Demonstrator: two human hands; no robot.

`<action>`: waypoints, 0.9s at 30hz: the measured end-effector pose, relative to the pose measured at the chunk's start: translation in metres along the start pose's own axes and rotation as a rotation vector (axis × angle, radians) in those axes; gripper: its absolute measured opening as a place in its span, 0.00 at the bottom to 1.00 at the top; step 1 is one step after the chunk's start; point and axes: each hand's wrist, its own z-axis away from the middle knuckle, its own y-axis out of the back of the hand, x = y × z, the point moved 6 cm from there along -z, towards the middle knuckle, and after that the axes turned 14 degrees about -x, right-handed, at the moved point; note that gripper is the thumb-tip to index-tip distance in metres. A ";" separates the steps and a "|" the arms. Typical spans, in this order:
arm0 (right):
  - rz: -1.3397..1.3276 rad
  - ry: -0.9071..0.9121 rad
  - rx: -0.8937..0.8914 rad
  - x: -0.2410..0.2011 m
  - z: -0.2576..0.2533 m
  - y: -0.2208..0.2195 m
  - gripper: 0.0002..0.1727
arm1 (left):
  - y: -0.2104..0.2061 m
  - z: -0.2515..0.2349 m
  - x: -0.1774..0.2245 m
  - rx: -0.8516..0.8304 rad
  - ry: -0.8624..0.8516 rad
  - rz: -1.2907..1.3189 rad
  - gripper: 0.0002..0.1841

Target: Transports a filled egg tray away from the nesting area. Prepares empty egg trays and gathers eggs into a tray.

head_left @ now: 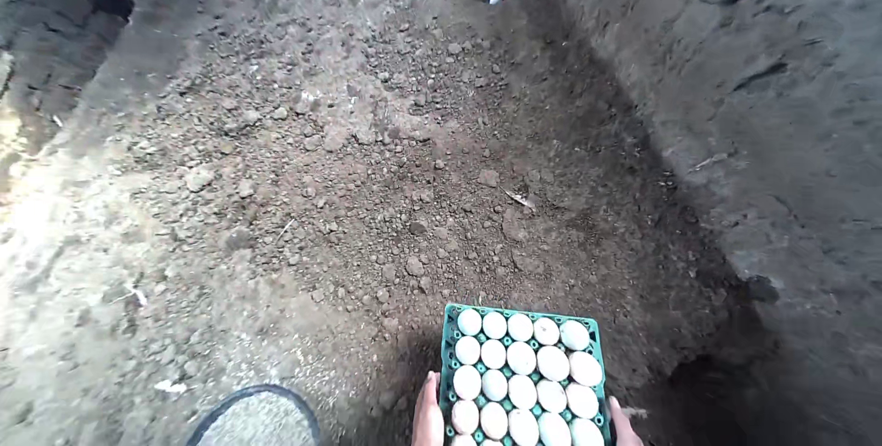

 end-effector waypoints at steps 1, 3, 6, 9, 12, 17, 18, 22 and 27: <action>0.011 0.009 -0.016 -0.027 0.018 0.000 0.38 | -0.001 0.019 0.026 0.007 -0.023 -0.007 0.34; 0.060 -0.006 -0.012 -0.077 0.064 0.002 0.41 | -0.003 0.071 0.081 0.033 -0.054 -0.061 0.33; 0.090 -0.087 -0.012 -0.159 0.139 0.014 0.42 | -0.020 0.148 0.165 -0.014 -0.003 -0.067 0.35; 0.143 -0.131 -0.040 -0.261 0.199 0.017 0.43 | -0.029 0.205 0.257 -0.004 -0.023 -0.024 0.37; 0.187 -0.085 -0.116 -0.367 0.253 0.013 0.45 | -0.035 0.249 0.349 0.003 -0.046 0.016 0.38; 0.290 -0.019 -0.186 -0.547 0.287 -0.018 0.48 | -0.044 0.270 0.519 0.005 -0.120 -0.004 0.38; 0.306 -0.002 -0.190 -0.582 0.284 -0.029 0.50 | -0.044 0.264 0.554 0.013 -0.150 -0.007 0.38; 0.302 0.069 -0.184 -0.699 0.265 -0.071 0.53 | -0.042 0.218 0.677 -0.037 -0.253 -0.023 0.38; 0.311 0.112 -0.285 -0.843 0.219 -0.138 0.49 | -0.032 0.159 0.825 -0.036 -0.363 0.022 0.38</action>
